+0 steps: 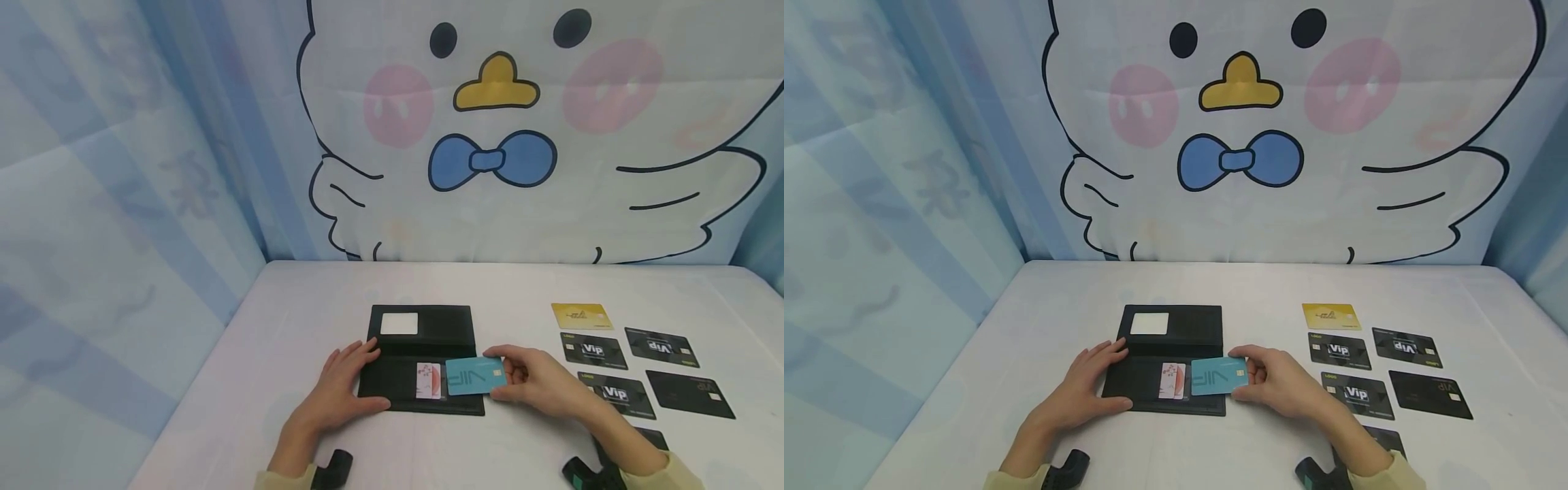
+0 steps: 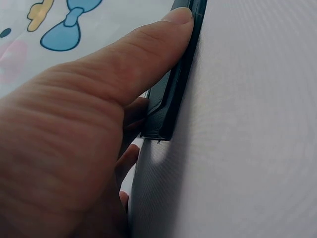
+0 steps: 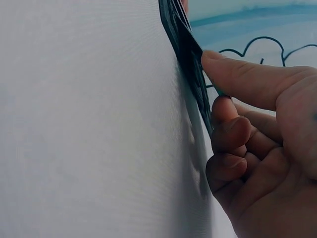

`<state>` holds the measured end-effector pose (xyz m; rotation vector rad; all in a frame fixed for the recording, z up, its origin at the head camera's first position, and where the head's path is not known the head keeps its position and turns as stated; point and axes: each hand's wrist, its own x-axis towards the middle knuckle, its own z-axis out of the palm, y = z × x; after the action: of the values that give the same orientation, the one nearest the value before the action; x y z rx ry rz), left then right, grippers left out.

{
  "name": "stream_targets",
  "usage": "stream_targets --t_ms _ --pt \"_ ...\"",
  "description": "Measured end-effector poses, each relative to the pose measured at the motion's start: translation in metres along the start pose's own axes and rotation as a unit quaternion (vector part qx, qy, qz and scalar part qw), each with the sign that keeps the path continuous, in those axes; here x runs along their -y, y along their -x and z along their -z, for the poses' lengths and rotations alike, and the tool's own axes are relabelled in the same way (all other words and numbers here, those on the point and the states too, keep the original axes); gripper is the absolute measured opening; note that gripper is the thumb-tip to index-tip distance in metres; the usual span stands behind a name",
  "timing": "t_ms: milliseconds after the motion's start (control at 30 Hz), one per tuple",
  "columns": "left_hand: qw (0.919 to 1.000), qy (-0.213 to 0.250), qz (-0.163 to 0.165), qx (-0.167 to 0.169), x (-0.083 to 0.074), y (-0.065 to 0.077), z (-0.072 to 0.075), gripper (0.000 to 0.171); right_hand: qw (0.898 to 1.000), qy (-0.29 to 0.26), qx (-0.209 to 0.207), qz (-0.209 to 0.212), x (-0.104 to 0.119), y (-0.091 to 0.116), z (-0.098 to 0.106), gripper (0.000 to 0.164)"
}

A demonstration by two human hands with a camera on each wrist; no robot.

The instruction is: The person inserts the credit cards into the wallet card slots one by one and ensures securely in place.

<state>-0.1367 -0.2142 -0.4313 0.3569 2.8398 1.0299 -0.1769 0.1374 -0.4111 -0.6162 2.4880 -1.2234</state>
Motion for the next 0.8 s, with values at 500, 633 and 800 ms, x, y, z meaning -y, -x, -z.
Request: stream_targets --t_ms 500,633,800 --pt "1.0000 -0.003 0.006 0.000 -0.0017 0.0008 0.0006 0.085 0.999 -0.045 0.001 0.010 -0.0037 0.0003 0.0020 0.060" --pt "1.0000 -0.002 0.004 -0.001 -0.0012 0.0009 0.0004 0.085 0.999 -0.044 -0.002 0.007 -0.0021 0.0007 0.0017 0.061" --pt "1.0000 0.000 0.003 0.000 -0.0007 0.0006 0.0008 0.085 0.997 -0.073 0.009 -0.008 -0.0008 0.0002 0.0024 0.065"
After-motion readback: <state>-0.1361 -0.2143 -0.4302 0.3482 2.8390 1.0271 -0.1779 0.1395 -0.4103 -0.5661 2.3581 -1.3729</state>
